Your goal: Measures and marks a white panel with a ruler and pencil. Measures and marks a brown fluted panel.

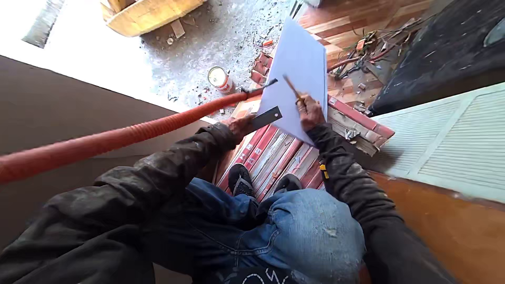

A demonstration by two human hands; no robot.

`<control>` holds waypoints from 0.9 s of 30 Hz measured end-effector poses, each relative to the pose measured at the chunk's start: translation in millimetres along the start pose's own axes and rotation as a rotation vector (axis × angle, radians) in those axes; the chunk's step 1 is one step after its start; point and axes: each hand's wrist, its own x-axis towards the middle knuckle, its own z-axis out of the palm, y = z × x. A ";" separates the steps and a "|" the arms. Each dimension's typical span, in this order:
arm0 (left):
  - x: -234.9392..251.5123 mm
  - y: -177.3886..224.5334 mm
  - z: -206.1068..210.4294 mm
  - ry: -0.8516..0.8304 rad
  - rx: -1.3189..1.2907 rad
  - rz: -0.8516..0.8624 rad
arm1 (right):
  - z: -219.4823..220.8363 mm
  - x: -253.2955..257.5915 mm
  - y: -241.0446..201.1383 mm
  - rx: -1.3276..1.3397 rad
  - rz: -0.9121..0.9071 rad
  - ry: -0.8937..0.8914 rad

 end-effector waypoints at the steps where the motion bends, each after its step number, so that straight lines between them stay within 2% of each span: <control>1: -1.2 2.0 -0.8 -0.062 -0.010 -0.046 | 17.1 -1.6 10.4 -0.074 0.041 -0.030; 3: -9.2 2.8 6.1 -0.229 -0.031 -0.184 | 32.8 -13.0 23.9 -0.166 0.031 -0.013; 4: -11.4 -8.5 16.5 -0.260 -0.012 -0.199 | 33.5 -22.6 29.3 -0.199 0.022 0.005; 7: -13.5 -38.1 31.5 -0.245 -0.050 -0.203 | 32.3 -27.3 47.6 -0.271 0.071 0.033; 8: -14.5 -40.6 33.0 -0.234 -0.073 -0.208 | 30.7 -30.8 48.4 -0.299 0.168 0.027; 12: -12.2 -32.3 24.7 -0.181 -0.110 -0.171 | 20.0 -36.3 26.8 -0.351 0.777 0.034; 16: -7.8 -13.9 10.7 -0.166 -0.137 -0.212 | 22.0 -39.5 16.8 -0.323 1.044 0.064; 20: 5.9 -10.1 17.4 -0.169 -0.145 -0.186 | 31.6 -45.9 17.0 -0.226 1.151 0.114; 23: 11.3 -16.8 32.6 -0.110 -0.152 -0.163 | 22.9 -48.0 23.4 -0.147 1.174 0.191; 25: 9.1 -12.1 35.6 -0.043 -0.179 -0.199 | 15.5 -46.9 20.4 -0.109 1.145 0.227; 27: 9.7 10.9 27.4 -0.032 -0.216 -0.290 | 13.4 -46.4 12.2 -0.116 1.084 0.248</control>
